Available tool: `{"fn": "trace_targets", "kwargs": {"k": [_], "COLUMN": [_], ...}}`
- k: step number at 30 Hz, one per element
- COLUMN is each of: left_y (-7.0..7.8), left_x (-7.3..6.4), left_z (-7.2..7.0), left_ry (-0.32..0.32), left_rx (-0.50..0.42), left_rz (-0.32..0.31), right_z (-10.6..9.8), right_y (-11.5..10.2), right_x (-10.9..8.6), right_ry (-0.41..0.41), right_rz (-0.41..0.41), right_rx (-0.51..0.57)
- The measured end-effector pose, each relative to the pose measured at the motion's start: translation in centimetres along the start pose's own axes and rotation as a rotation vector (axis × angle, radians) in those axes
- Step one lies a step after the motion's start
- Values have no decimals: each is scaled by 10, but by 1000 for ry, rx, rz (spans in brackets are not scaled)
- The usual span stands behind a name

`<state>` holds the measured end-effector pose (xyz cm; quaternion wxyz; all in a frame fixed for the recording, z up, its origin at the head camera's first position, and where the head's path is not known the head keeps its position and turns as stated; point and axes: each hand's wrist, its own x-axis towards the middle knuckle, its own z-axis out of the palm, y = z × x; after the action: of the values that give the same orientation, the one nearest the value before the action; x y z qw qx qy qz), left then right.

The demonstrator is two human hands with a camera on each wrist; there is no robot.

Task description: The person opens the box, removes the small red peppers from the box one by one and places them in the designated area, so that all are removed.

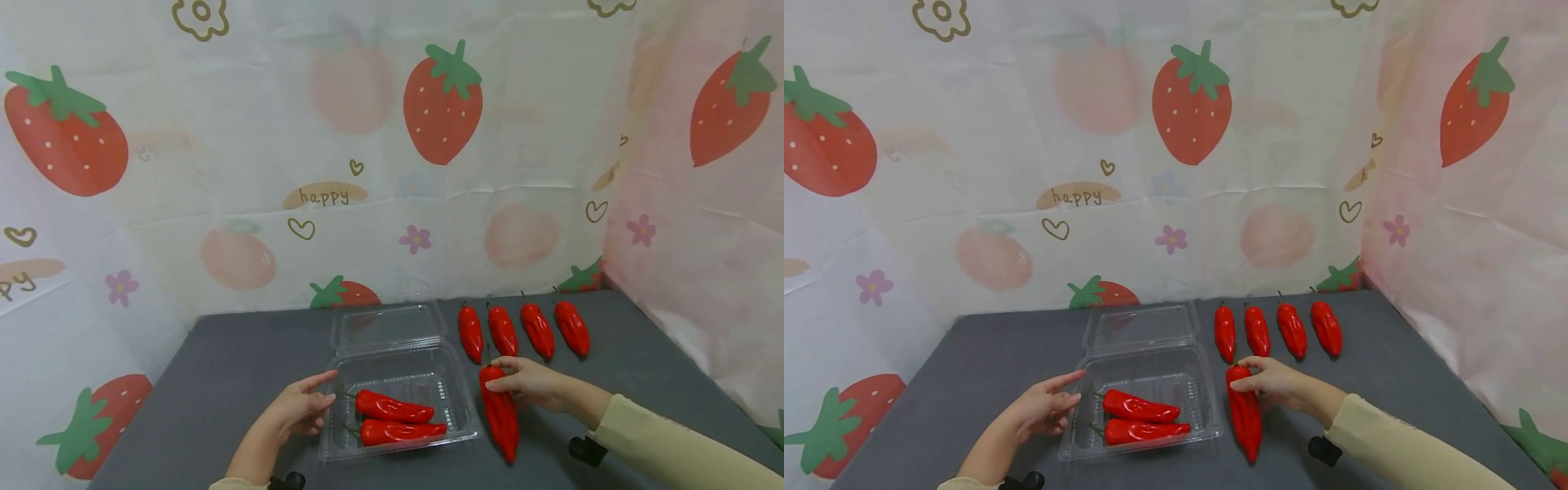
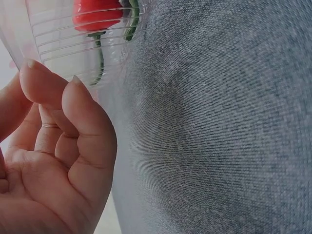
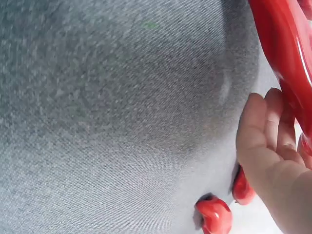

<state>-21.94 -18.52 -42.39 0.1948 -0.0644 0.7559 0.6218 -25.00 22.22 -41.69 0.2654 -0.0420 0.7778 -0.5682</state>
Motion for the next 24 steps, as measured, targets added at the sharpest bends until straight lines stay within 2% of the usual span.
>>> {"fn": "trace_targets", "kwargs": {"k": [7,19,24], "left_y": [1,-1,-2], "left_x": [0,1,1], "left_z": [0,0,0], "left_ry": [4,-6,-2], "left_rx": [1,-10,-15], "left_rz": [-4,-6,-5], "right_z": [-1,1,1], "right_y": [4,11,15], "right_x": [3,11,14], "right_ry": [-8,81,94], "right_rz": [14,93,100], "right_rx": [-44,-170,-214]}}
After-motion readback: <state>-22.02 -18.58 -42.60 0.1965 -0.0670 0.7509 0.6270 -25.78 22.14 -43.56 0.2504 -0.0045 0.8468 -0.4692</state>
